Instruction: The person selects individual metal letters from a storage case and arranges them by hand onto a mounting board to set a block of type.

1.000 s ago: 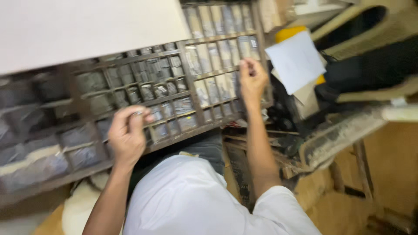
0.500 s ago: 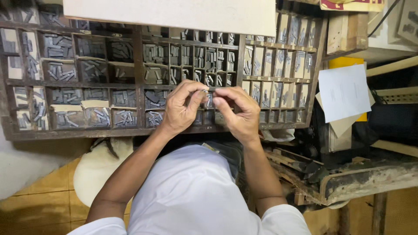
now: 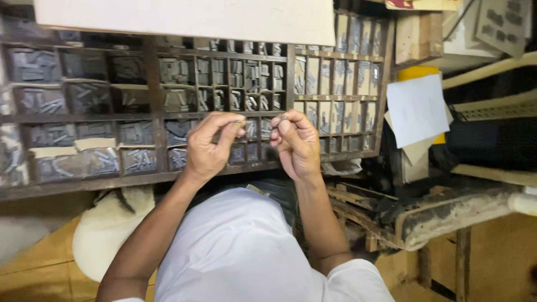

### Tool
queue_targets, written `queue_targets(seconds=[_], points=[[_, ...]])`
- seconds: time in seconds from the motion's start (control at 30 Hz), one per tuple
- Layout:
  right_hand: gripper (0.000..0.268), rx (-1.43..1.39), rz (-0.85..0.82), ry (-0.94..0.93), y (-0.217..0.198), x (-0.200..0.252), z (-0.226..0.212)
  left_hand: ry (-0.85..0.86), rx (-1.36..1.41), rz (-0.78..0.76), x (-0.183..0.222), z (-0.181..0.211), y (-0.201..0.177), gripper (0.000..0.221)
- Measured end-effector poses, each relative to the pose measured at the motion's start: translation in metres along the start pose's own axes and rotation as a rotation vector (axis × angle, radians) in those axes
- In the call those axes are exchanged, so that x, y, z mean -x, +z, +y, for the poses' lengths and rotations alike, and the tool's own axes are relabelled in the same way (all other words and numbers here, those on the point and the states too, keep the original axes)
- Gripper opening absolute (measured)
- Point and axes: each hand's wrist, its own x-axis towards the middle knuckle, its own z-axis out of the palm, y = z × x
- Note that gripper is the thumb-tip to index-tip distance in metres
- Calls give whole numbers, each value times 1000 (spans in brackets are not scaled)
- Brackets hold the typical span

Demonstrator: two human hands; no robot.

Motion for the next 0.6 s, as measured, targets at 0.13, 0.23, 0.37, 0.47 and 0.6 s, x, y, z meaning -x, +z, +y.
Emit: queue_targets(seconds=[0.13, 0.23, 0.37, 0.47, 0.6], points=[[22, -10, -2, 1, -10, 5, -1, -38, 19, 11, 6, -5, -1, 11], [22, -8, 15, -7, -21, 9, 3, -22, -15, 6, 7, -4, -2, 11], [18, 58, 20, -63, -28, 9, 6, 9, -49, -5, 8, -5, -1, 10], [16, 411, 24, -249, -13, 9, -2, 71, -76, -112, 2, 17, 2, 12], [12, 905, -6, -578, 23, 10, -10, 109, -88, -288, -1, 37, 11, 18]])
